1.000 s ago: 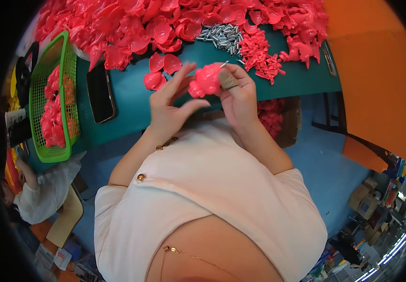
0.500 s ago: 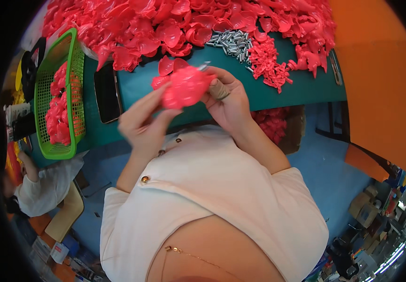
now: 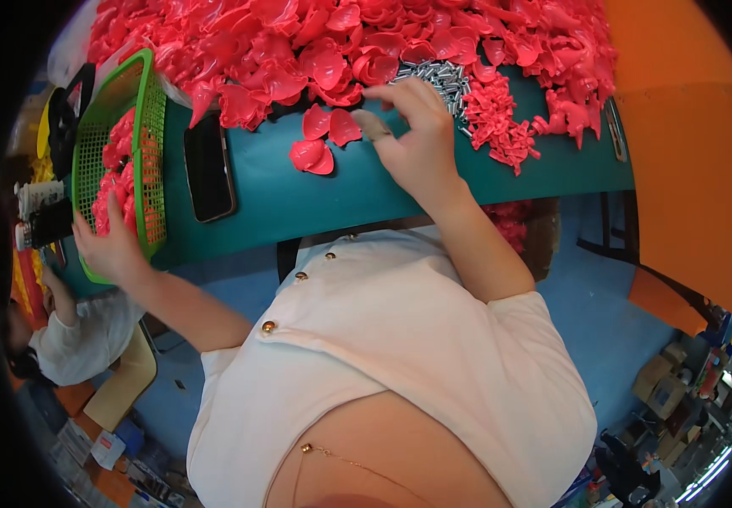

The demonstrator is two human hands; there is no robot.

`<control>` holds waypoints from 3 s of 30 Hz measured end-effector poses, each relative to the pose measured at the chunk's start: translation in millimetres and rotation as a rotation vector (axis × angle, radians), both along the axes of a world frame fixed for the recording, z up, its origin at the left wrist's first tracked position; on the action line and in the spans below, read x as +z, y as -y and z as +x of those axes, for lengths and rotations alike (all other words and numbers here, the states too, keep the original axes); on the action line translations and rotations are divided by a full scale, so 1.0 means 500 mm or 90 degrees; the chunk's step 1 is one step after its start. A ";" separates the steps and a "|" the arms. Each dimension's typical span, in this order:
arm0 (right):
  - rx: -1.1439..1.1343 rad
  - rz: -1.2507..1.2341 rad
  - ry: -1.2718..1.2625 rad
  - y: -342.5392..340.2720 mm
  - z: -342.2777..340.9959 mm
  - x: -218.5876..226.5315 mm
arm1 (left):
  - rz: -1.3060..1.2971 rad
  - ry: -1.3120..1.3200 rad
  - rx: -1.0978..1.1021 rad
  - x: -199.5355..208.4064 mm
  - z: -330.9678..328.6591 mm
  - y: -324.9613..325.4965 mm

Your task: Assembling small pink plastic toy components at a factory workbench.

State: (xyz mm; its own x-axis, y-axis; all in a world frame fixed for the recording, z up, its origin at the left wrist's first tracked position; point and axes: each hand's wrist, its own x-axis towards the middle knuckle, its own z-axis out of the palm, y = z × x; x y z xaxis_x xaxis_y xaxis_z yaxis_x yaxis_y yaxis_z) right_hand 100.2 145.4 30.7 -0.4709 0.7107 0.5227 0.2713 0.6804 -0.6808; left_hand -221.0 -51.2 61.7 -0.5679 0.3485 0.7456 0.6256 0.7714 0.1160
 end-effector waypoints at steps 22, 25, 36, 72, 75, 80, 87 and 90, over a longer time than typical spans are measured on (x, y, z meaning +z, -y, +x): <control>0.082 0.016 0.065 0.019 0.090 -0.028 | 0.084 0.308 -0.571 -0.069 0.226 -0.292; 0.085 0.022 0.041 0.043 0.092 -0.024 | 0.411 0.460 -0.638 -0.046 0.241 -0.283; -0.066 0.199 0.269 -0.105 0.053 -0.023 | 0.289 1.673 -0.480 -0.044 0.383 -0.158; 0.460 -0.413 0.411 -0.073 0.080 0.112 | -0.073 1.357 -0.674 -0.028 0.421 -0.187; 0.446 -0.346 0.489 -0.071 0.071 0.118 | -0.061 1.297 -0.695 -0.035 0.424 -0.184; 0.293 -0.665 0.116 -0.029 0.066 0.082 | 0.089 1.341 -0.669 -0.039 0.421 -0.180; 0.165 -0.684 -0.186 0.059 0.043 0.010 | 0.192 1.378 -0.660 -0.053 0.436 -0.157; 0.158 -0.593 -0.158 0.065 0.034 0.000 | 0.225 1.393 -0.608 -0.059 0.433 -0.146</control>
